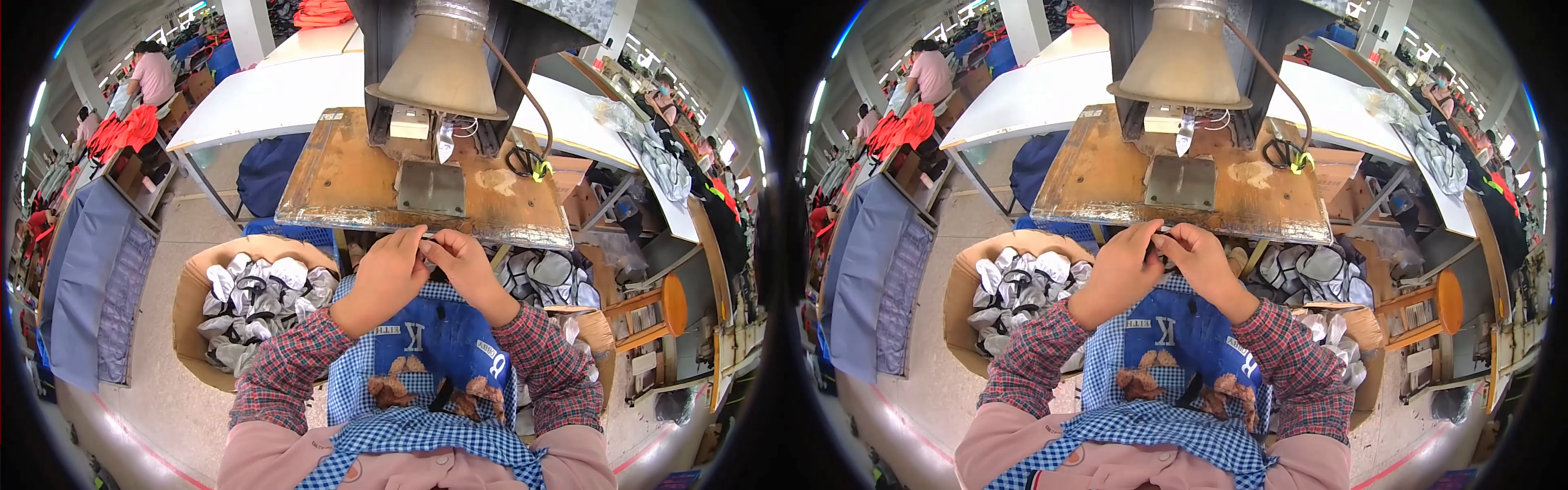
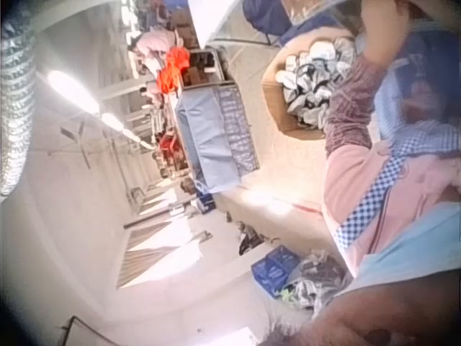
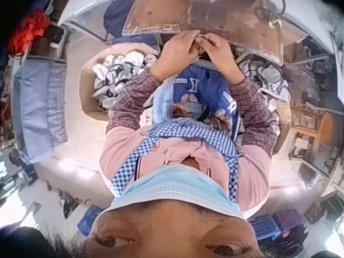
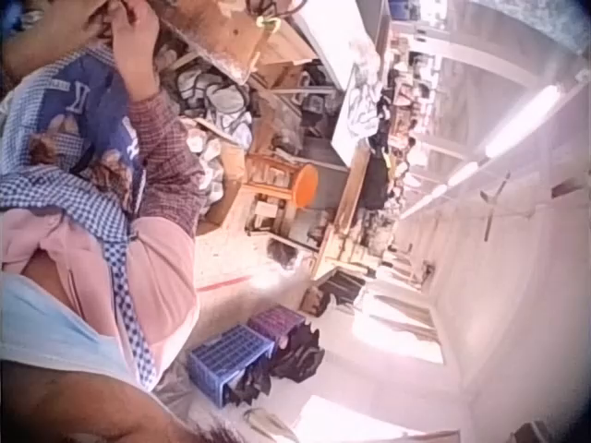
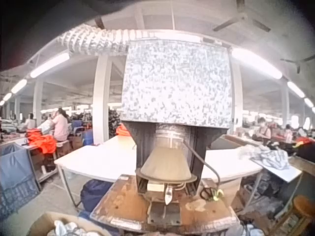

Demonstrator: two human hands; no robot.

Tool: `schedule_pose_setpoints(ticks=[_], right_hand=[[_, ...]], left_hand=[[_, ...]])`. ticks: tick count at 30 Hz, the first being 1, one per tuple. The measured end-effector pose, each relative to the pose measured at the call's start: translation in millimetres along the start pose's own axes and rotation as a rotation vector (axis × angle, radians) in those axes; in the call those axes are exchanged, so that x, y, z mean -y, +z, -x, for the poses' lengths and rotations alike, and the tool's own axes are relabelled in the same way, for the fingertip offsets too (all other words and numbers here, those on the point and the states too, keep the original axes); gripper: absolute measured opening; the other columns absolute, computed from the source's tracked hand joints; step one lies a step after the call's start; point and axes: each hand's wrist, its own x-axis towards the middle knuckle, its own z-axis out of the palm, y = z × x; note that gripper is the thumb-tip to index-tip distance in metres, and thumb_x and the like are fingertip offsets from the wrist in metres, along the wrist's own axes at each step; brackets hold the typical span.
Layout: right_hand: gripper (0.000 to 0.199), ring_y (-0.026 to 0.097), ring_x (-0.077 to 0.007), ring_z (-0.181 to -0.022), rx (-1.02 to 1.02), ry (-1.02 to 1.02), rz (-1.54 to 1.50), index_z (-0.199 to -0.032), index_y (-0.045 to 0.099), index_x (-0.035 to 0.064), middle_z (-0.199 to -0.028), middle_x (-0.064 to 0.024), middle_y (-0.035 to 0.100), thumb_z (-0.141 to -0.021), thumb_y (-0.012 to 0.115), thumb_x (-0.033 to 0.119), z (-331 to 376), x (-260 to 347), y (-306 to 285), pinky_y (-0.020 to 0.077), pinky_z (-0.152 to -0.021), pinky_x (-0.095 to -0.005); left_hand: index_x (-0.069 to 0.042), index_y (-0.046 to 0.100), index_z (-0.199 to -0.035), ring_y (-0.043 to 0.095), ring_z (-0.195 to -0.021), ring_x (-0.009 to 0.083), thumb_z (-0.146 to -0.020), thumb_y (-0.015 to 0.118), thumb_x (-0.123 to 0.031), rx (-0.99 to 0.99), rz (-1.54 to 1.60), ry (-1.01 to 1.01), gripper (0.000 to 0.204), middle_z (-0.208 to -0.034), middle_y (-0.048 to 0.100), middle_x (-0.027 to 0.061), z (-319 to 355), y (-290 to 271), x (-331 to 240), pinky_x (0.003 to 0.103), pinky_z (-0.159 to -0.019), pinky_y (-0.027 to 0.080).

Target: Assembling fabric masks by attaching ear loops using a specialized heat sealing machine.

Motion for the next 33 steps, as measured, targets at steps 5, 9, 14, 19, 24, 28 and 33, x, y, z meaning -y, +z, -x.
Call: schedule_pose_setpoints(ticks=[5,9,14,19,24,28,33], right_hand=[[0.02,0.059,-0.0049,-0.08,0.094,0.037,0.118,-0.099,0.064,0.0021,-0.088,0.0011,0.066,-0.097,0.059,0.022,7.1,22.6,-13.5,0.0457,-0.068,-0.0199],[0.022,0.063,-0.0074,-0.088,0.177,0.148,-0.018,-0.103,0.061,0.0018,-0.094,-0.0003,0.067,-0.098,0.058,0.023,14.2,34.2,-17.0,0.0484,-0.074,-0.0198],[0.022,0.066,-0.01,-0.088,0.224,0.148,-0.126,-0.102,0.061,0.0014,-0.096,-0.0035,0.068,-0.099,0.056,0.022,10.6,26.3,-25.0,0.0519,-0.077,-0.0227],[0.024,0.067,-0.0149,-0.083,0.181,0.192,-0.049,-0.099,0.059,-0.0025,-0.091,-0.009,0.066,-0.099,0.055,0.021,3.1,27.0,-32.8,0.0558,-0.074,-0.0261],[0.023,0.063,-0.0114,-0.074,0.057,0.126,-0.118,-0.093,0.055,0.0018,-0.084,-0.0029,0.059,-0.099,0.054,0.024,-16.6,11.9,-39.1,0.0562,-0.066,-0.0259],[0.024,0.059,-0.0115,-0.07,-0.018,0.095,-0.246,-0.091,0.054,0.0018,-0.082,-0.0024,0.056,-0.099,0.052,0.024,-36.4,11.3,-37.3,0.0553,-0.066,-0.0269],[0.023,0.057,-0.0108,-0.067,-0.039,0.087,-0.365,-0.089,0.055,0.0047,-0.079,-0.0013,0.056,-0.097,0.056,0.026,-61.1,6.6,-43.2,0.0527,-0.063,-0.0262]], left_hand=[[0.001,0.059,-0.104,0.065,-0.076,0.0352,-0.081,0.061,-0.008,0.213,0.133,-0.102,0.025,-0.09,0.065,0.0182,-6.5,-27.8,-1.3,0.04,-0.065,0.052],[0.001,0.063,-0.099,0.065,-0.079,0.0251,-0.087,0.057,-0.008,0.596,0.262,-0.192,0.016,-0.093,0.066,0.017,-20.5,-51.5,9.4,0.032,-0.07,0.05],[0.002,0.058,-0.092,0.058,-0.077,0.0268,-0.088,0.057,-0.012,0.411,0.573,0.011,0.014,-0.087,0.06,0.0152,-21.1,-31.6,18.7,0.035,-0.07,0.047],[0.0,0.061,-0.101,0.058,-0.08,0.0284,-0.089,0.057,-0.012,0.506,0.463,0.081,0.018,-0.087,0.058,0.0146,-33.7,-26.9,36.0,0.034,-0.072,0.047],[0.0,0.064,-0.102,0.059,-0.081,0.0299,-0.088,0.059,-0.013,0.428,0.331,0.015,0.02,-0.089,0.06,0.0151,-55.2,-19.4,42.5,0.034,-0.074,0.048],[0.001,0.065,-0.101,0.06,-0.081,0.0255,-0.09,0.059,-0.015,0.371,0.425,-0.035,0.02,-0.089,0.062,0.0143,-69.4,-6.9,58.9,0.033,-0.072,0.048],[0.003,0.065,-0.106,0.06,-0.086,0.0137,-0.094,0.06,-0.02,0.395,0.564,-0.277,0.027,-0.095,0.066,0.0082,-87.2,4.3,75.7,0.027,-0.076,0.047]])
